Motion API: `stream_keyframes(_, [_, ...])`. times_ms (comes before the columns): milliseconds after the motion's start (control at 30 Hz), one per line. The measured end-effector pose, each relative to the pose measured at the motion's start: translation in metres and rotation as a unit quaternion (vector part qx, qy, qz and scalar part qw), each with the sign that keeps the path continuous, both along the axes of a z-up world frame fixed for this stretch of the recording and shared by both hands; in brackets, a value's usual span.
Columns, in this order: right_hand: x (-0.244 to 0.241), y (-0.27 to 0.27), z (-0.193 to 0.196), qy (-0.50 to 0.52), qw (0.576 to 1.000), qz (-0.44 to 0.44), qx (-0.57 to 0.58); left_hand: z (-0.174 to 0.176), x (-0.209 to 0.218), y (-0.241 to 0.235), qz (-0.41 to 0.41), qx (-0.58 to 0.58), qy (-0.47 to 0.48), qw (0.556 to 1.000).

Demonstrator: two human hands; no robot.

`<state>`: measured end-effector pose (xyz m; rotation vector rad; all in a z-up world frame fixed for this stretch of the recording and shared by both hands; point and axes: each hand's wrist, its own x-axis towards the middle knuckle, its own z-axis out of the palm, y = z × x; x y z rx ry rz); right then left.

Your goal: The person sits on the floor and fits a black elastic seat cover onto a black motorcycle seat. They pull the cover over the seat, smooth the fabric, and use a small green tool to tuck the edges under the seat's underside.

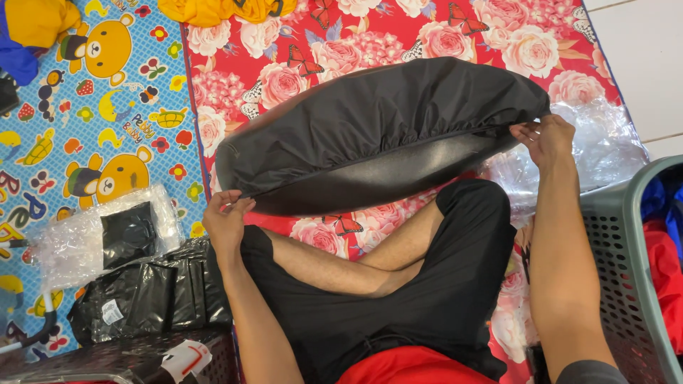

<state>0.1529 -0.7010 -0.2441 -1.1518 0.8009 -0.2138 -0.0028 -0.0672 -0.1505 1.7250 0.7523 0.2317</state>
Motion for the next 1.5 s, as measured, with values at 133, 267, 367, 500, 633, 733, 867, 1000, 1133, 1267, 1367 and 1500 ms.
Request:
stream_keyframes(133, [0.0,0.014,0.023,0.0,0.997,-0.017,0.077,-0.004,0.002,0.001,0.02,-0.005,-0.013,1.0])
stream_keyframes(267, [0.018,0.005,0.015,-0.056,0.946,-0.111,0.301,-0.002,0.002,-0.001,0.027,-0.015,-0.022,0.999])
stream_keyframes(367, [0.02,0.011,0.009,-0.063,0.969,-0.05,0.234,-0.007,0.001,0.002,0.019,-0.004,-0.028,0.999])
stream_keyframes(500, [0.016,0.016,-0.023,0.037,0.995,0.003,-0.088,-0.013,-0.001,0.006,-0.037,0.033,0.007,0.999])
stream_keyframes(633, [0.006,0.021,-0.026,0.005,0.992,-0.013,-0.123,-0.011,-0.001,0.01,-0.061,0.065,0.041,0.995])
stream_keyframes(733, [-0.02,0.04,0.007,0.01,0.991,-0.018,-0.135,-0.009,0.001,0.014,-0.08,0.108,0.123,0.983])
stream_keyframes(867, [-0.045,0.074,0.03,0.007,0.945,-0.061,-0.321,0.013,0.004,0.005,-0.091,-0.117,0.095,0.984])
stream_keyframes(1000, [-0.069,0.167,0.098,-0.279,0.767,-0.049,-0.575,0.006,0.008,0.007,-0.081,-0.157,0.073,0.982])
stream_keyframes(1133, [-0.067,0.245,0.096,-0.427,0.616,0.133,-0.649,-0.041,0.007,0.023,-0.098,-0.141,-0.017,0.985])
stream_keyframes(1267, [-0.079,0.329,0.088,-0.463,0.571,0.258,-0.627,-0.011,0.004,0.012,-0.088,-0.165,-0.035,0.982])
stream_keyframes(1367, [-0.087,0.367,0.069,-0.419,0.511,0.328,-0.675,-0.018,0.003,0.012,-0.076,-0.192,-0.033,0.978])
stream_keyframes(1500, [-0.083,0.384,0.054,-0.337,0.483,0.409,-0.698,-0.053,0.009,0.027,-0.052,-0.185,-0.05,0.98])
